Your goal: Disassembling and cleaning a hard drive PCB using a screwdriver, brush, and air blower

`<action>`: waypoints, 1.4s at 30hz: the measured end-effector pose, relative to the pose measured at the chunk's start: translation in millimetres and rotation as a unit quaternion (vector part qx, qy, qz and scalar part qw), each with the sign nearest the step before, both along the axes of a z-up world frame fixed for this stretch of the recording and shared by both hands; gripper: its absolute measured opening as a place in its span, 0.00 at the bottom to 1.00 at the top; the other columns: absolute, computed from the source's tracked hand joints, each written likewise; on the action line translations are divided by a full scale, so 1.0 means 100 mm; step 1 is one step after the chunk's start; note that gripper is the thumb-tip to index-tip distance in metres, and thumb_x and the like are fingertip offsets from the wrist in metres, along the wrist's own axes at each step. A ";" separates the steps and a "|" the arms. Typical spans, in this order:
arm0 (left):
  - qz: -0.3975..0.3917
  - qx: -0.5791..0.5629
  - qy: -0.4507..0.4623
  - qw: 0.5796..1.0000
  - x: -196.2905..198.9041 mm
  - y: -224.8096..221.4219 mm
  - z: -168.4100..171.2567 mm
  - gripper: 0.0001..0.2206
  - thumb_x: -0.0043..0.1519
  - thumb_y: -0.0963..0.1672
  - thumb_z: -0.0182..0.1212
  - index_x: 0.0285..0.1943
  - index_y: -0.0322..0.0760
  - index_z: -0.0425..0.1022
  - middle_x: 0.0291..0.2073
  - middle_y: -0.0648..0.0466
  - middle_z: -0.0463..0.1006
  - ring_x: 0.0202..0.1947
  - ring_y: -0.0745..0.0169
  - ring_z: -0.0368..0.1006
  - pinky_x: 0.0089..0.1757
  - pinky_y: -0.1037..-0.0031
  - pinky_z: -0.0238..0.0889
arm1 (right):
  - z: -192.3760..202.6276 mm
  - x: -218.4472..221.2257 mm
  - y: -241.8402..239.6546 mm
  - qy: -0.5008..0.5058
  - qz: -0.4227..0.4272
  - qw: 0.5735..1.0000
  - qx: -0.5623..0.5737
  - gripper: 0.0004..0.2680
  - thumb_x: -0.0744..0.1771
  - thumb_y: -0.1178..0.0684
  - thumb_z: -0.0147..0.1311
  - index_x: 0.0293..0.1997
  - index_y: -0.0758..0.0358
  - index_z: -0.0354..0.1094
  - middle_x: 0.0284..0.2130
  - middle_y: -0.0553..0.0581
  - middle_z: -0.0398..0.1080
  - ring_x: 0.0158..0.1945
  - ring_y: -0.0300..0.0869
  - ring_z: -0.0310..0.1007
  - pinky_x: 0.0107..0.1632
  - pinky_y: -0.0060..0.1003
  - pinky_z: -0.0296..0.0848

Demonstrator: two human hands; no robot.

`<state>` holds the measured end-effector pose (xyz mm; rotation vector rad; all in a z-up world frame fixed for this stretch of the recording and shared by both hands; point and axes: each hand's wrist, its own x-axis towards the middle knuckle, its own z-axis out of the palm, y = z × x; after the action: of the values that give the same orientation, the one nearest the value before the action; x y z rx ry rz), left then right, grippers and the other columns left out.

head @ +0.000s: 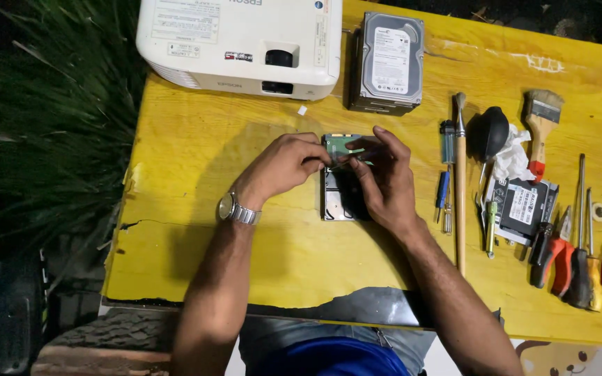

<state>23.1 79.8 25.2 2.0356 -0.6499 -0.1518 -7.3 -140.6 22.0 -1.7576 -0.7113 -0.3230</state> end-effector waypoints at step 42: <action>0.009 0.007 0.057 0.998 -0.08 -0.06 0.16 0.05 0.59 0.37 0.60 0.40 0.32 0.82 0.36 0.49 0.80 0.41 0.46 0.77 0.50 0.60 0.68 | 0.87 0.36 0.11 0.018 -0.037 0.857 -0.513 0.07 0.69 0.43 0.53 0.41 0.52 0.67 0.21 0.63 0.74 0.30 0.69 0.76 0.38 0.63 0.74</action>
<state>15.5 74.2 41.4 2.0298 -0.5613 -0.2610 29.0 -129.6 109.1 -2.7972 -0.8637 0.0880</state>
